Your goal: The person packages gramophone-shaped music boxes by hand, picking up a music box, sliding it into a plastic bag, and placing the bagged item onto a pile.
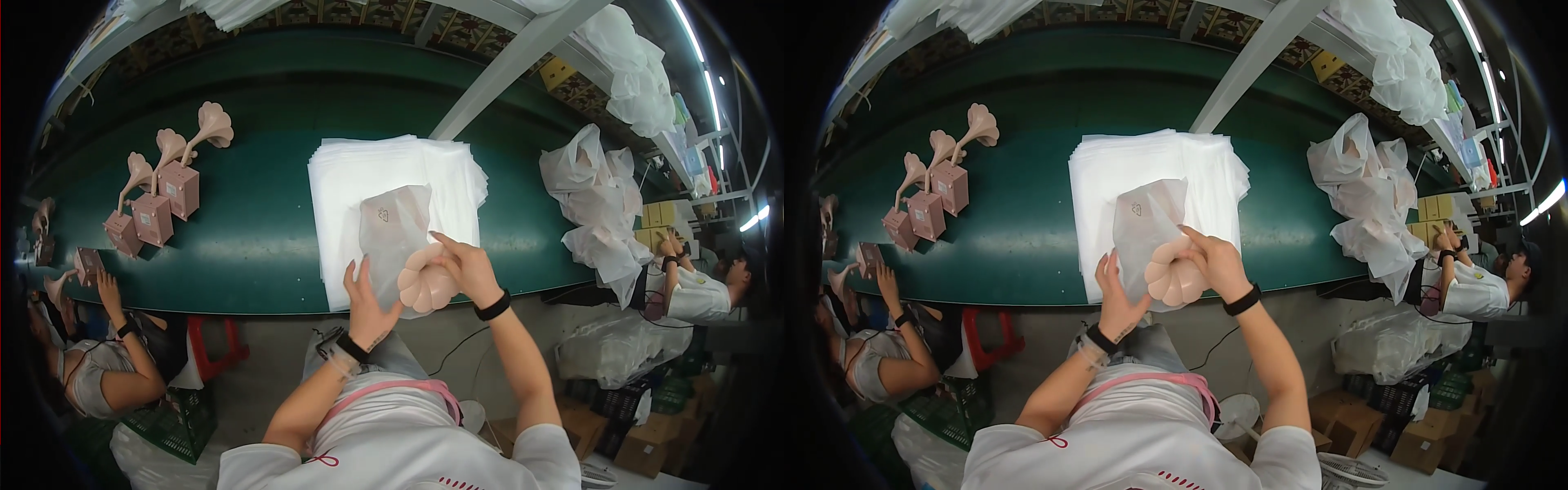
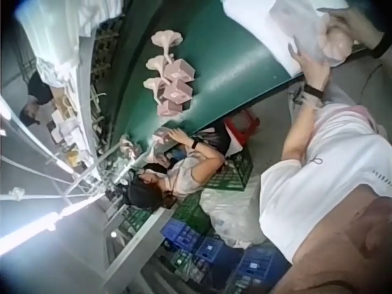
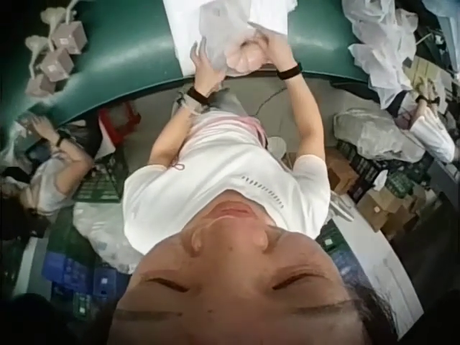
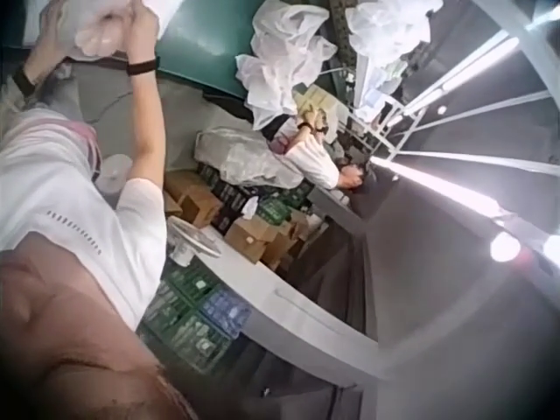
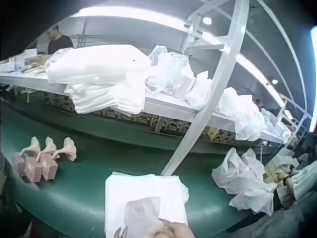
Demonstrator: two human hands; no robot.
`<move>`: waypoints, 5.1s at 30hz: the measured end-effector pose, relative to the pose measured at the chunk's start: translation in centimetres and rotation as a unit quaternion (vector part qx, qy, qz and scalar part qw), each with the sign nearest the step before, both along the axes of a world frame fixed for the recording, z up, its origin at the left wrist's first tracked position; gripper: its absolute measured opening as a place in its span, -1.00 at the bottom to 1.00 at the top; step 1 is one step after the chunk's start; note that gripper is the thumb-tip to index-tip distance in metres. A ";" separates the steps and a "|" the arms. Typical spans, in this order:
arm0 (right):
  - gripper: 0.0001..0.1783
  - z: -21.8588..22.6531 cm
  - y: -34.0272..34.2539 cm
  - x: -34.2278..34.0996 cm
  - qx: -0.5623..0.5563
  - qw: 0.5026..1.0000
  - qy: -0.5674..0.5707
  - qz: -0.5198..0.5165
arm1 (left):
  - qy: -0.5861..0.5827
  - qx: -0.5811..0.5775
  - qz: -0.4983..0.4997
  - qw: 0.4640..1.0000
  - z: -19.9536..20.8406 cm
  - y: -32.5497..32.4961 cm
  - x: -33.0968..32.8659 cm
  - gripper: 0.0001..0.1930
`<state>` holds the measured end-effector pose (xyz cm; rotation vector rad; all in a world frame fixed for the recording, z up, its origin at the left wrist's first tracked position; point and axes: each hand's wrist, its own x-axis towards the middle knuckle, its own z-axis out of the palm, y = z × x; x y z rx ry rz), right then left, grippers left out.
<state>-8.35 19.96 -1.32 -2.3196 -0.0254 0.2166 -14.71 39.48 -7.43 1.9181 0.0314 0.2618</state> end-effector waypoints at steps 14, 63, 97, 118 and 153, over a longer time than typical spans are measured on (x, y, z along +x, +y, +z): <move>-0.64 -2.4 -0.6 16.3 0.058 0.987 0.108 -0.100 | 0.240 -0.125 -0.133 0.953 -3.9 4.3 6.2 -0.65; -0.60 -4.2 -28.0 -2.6 0.124 0.880 -0.261 -0.378 | 0.147 -0.023 -0.028 0.989 -6.8 -5.9 6.9 -0.74; -0.53 2.8 8.5 -11.8 0.373 0.843 0.004 -0.386 | -0.179 0.149 -0.182 0.955 -5.5 5.2 6.4 -0.67; -0.70 -2.7 -8.2 -27.7 0.488 0.798 0.079 -0.346 | 0.351 0.091 -0.292 0.885 -13.5 0.1 9.2 -0.66; -0.65 -1.0 -5.1 -22.4 0.421 0.878 0.215 -0.075 | 0.047 0.189 -0.226 0.954 -3.3 0.1 6.2 -0.87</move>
